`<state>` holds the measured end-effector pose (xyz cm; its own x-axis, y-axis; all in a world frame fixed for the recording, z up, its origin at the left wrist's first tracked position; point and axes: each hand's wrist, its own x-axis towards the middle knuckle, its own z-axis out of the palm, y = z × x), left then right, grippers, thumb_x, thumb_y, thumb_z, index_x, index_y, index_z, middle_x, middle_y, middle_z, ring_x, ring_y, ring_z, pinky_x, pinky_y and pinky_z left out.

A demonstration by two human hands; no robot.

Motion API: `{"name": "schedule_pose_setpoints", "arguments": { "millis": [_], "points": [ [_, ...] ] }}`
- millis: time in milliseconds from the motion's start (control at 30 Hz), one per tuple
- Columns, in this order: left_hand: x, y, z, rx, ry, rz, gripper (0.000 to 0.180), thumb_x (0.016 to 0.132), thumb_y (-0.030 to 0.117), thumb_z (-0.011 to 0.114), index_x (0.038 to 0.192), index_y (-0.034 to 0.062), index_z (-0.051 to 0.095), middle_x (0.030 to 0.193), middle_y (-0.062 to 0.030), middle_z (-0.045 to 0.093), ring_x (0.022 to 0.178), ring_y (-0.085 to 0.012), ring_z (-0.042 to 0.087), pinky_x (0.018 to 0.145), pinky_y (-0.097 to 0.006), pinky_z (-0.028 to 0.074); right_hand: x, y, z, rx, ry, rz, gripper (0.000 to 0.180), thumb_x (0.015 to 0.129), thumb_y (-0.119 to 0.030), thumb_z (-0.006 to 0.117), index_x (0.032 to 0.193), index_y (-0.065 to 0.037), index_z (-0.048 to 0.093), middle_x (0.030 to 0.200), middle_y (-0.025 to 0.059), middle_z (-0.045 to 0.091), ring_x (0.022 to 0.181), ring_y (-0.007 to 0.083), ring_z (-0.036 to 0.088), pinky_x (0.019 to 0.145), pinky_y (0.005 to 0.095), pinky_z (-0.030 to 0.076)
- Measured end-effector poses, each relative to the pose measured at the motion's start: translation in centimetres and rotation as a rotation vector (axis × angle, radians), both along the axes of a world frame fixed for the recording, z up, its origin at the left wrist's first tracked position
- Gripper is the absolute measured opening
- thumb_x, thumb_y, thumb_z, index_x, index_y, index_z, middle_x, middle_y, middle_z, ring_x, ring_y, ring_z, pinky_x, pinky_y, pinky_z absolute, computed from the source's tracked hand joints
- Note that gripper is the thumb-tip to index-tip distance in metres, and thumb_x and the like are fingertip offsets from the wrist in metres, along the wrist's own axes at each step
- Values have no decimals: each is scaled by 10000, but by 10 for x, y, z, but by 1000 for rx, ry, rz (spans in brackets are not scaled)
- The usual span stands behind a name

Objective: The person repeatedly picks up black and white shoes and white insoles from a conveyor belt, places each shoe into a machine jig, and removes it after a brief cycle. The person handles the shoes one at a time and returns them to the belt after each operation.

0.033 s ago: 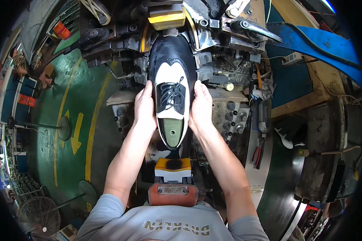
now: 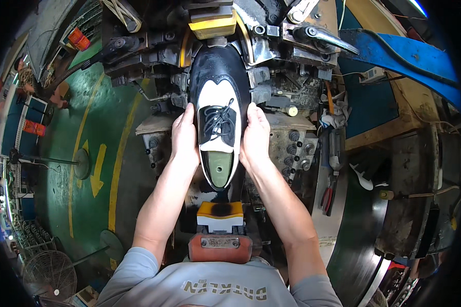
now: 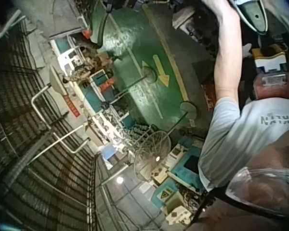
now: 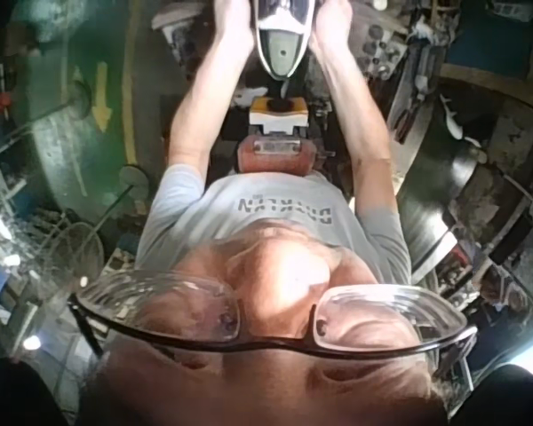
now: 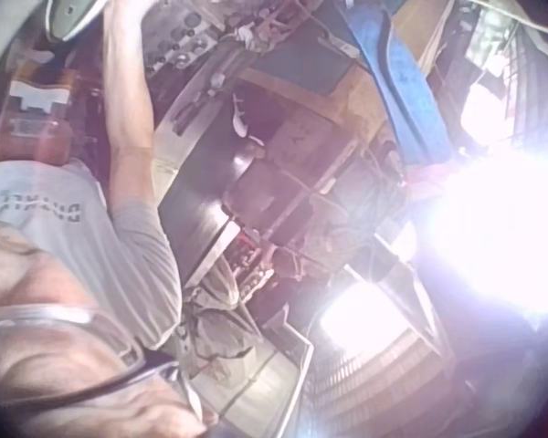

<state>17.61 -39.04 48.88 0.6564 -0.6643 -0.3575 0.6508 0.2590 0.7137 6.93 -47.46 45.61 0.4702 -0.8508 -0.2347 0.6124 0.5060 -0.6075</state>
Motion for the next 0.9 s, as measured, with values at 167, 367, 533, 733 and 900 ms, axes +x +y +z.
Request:
{"name": "schedule_pose_setpoints", "arguments": {
  "millis": [167,367,533,733,900],
  "points": [
    [0,1,10,27,9,14,341,1032,259,446,1078,-37,608,993,-114,671,847,-185,653,756,-322,544,0,2,12,56,27,20,209,1016,-204,493,971,-19,581,918,72,660,785,150,640,730,303,546],
    [-1,2,11,25,23,30,325,1024,247,468,1087,-38,611,990,-109,676,835,-185,657,745,-319,547,0,0,6,109,-62,35,182,1005,-174,505,958,-18,585,922,78,658,793,147,639,723,296,545],
    [-3,6,-7,-22,57,90,279,1004,195,477,1085,-33,614,983,-100,675,834,-180,652,755,-316,538,-1,-5,-25,-10,-44,-36,159,990,-150,495,984,-21,587,927,78,651,793,148,627,725,289,528],
    [4,2,-14,-26,-18,-2,292,1002,204,464,1072,-29,626,991,-101,671,869,-173,645,789,-316,523,4,-1,-15,-31,21,-72,147,991,-149,525,955,-15,572,855,61,645,714,122,614,671,250,519],
    [-10,20,-23,90,-166,-87,467,1018,414,441,1166,6,614,1084,-65,657,976,-143,623,855,-297,504,3,18,19,-119,339,23,370,1036,-342,434,1150,-7,541,1099,85,609,971,153,582,878,312,488]
  ]
}}
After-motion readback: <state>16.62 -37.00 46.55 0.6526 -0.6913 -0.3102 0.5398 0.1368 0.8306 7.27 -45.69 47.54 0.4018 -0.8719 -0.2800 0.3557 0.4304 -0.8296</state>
